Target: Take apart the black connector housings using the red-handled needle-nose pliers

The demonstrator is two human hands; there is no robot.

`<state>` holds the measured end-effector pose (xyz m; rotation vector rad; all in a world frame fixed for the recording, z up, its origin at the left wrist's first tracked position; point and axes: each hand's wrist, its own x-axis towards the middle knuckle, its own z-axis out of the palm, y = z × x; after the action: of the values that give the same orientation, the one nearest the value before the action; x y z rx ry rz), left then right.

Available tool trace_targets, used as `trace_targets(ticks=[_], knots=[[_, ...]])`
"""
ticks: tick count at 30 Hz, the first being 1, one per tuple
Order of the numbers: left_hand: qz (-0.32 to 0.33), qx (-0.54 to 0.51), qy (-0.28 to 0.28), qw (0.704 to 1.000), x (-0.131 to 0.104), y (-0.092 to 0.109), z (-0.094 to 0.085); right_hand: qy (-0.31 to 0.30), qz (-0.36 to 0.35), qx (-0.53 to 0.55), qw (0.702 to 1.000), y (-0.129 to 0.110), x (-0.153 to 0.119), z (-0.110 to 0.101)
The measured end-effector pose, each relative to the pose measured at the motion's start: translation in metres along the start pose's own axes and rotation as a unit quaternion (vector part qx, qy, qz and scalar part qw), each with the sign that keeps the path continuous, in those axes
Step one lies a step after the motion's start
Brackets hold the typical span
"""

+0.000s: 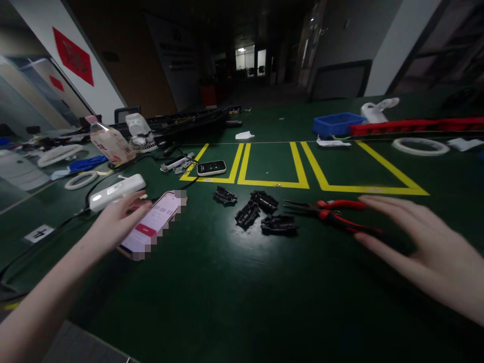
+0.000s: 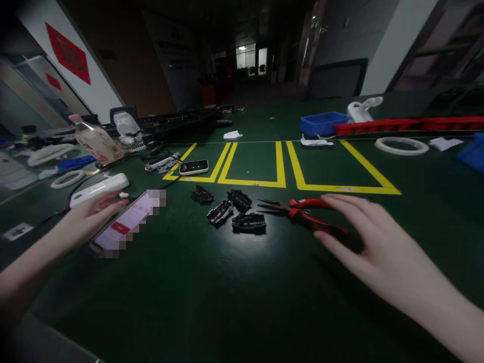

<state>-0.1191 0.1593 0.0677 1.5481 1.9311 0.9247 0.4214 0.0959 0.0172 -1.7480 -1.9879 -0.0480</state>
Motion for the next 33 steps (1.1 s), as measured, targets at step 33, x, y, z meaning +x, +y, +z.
trace_targets(ticks=[33], knots=[[0.407, 0.139, -0.251, 0.867, -0.075, 0.114, 0.174, 0.116, 0.124, 0.215, 0.962, 0.003, 0.008, -0.007]])
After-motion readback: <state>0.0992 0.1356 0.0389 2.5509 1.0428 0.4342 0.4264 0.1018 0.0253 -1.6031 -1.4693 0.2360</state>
